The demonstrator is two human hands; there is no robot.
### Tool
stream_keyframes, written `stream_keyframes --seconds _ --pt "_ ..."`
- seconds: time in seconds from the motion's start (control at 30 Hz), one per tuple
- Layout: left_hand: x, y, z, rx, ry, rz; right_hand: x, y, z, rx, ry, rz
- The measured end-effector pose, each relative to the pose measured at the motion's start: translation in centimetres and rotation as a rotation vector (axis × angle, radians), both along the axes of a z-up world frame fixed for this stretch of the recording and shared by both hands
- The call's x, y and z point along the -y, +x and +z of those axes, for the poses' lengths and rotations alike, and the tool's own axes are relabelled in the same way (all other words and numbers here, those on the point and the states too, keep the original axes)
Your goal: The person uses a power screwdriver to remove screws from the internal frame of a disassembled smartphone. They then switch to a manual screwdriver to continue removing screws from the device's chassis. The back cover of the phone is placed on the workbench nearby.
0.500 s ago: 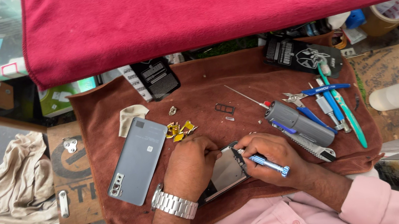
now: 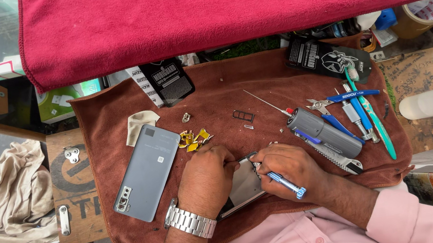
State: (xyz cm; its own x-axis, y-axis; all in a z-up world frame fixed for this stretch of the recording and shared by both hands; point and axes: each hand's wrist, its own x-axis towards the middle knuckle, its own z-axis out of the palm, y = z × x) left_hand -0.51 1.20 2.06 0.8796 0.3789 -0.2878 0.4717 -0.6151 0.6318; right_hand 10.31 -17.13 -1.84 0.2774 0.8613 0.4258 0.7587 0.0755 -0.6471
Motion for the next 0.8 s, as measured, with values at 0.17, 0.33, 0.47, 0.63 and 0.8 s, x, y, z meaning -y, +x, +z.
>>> stream_keyframes --seconds 0.17,0.33,0.47,0.63,0.8 --pt "0.0 -0.1 -0.5 0.079 0.009 -0.019 0.0 0.3 0.0 0.001 -0.005 0.022" --pt "0.2 -0.2 -0.4 0.040 0.014 -0.008 0.2 0.6 -0.2 -0.012 -0.008 0.058" --pt "0.4 -0.2 -0.3 0.021 0.011 0.006 0.4 0.7 -0.2 -0.030 -0.018 0.070" --pt "0.4 -0.3 0.0 0.058 -0.004 0.011 0.5 0.7 -0.2 -0.123 -0.065 0.040" --pt "0.2 -0.4 0.2 0.035 -0.011 0.026 0.8 0.4 -0.6 -0.247 -0.047 -0.041"
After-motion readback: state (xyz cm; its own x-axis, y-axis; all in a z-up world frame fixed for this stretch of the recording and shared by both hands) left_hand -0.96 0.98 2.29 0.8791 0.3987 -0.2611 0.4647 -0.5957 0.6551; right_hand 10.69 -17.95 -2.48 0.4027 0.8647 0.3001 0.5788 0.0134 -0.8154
